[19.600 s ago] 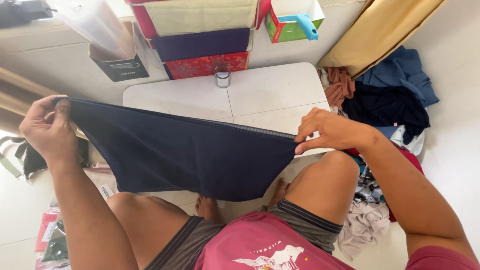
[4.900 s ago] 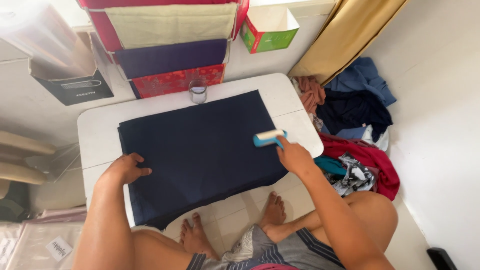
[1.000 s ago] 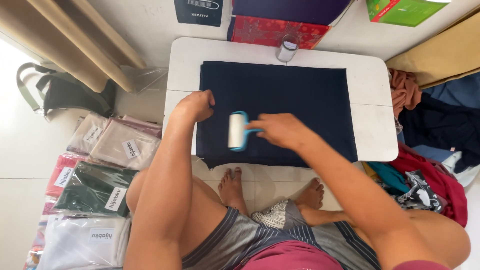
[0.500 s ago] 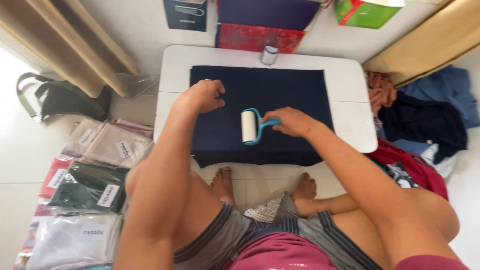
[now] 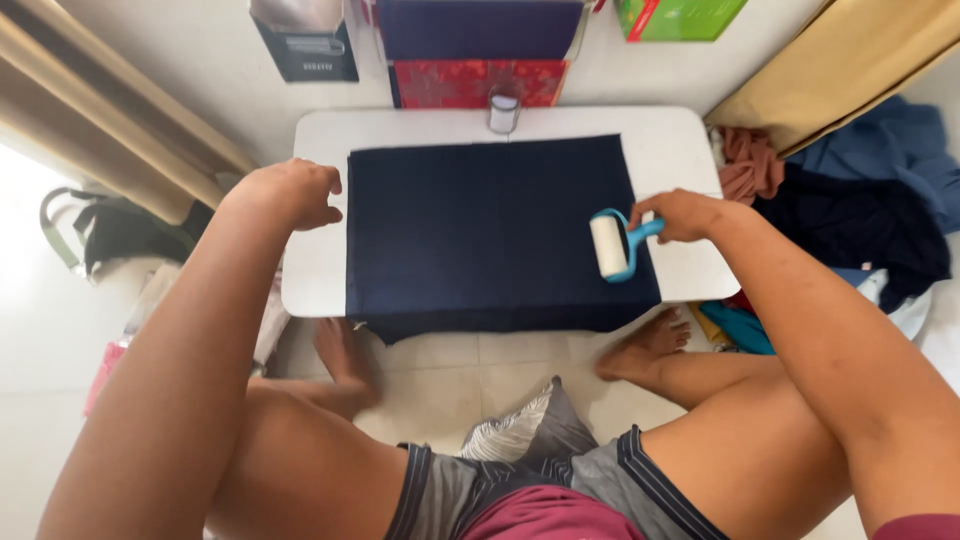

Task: Cleaning a dark piece of cloth with a lint roller and folding it on a small table.

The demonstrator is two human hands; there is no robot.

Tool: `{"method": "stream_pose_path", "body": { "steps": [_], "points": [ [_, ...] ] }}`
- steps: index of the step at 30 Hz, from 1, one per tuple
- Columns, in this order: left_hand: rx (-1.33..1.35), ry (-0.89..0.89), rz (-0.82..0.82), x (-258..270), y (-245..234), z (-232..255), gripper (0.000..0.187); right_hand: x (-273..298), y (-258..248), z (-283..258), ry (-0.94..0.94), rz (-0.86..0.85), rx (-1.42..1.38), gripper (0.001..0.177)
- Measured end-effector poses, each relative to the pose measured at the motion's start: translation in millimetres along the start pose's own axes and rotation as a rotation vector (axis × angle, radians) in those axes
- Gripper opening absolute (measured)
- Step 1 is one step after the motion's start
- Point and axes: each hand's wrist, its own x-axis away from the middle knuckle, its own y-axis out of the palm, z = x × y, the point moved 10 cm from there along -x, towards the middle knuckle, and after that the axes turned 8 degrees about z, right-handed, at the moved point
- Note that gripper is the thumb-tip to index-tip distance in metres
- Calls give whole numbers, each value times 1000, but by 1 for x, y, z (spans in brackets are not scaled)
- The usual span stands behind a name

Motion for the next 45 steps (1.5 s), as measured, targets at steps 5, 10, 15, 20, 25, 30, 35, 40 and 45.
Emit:
{"method": "stream_pose_path", "body": {
  "steps": [5,10,15,20,25,30,35,40,45],
  "points": [
    [26,48,-147,-18,76,4,42,8,-50,-146,-192,3,-55,42],
    [11,25,-208,-50,94,-16,41,-31,-31,-274,-401,62,-37,41],
    [100,37,-109,-68,84,-17,44,-40,-15,-388,-554,156,-45,47],
    [139,57,-132,-86,108,-1,39,-47,-34,-410,-611,139,-100,35],
    [203,181,-206,-71,118,33,36,-31,-69,-324,-497,-74,-258,39],
    [159,210,-300,-54,142,46,44,-37,-64,-163,-206,-157,-180,43],
    [164,179,-226,-56,155,36,52,-23,-60,-17,232,-129,54,47],
    [242,191,-176,-48,116,41,33,-10,-65,7,199,-51,174,46],
    [243,218,-9,-54,73,39,31,-25,-64,-43,113,-24,101,46]
  ]
}}
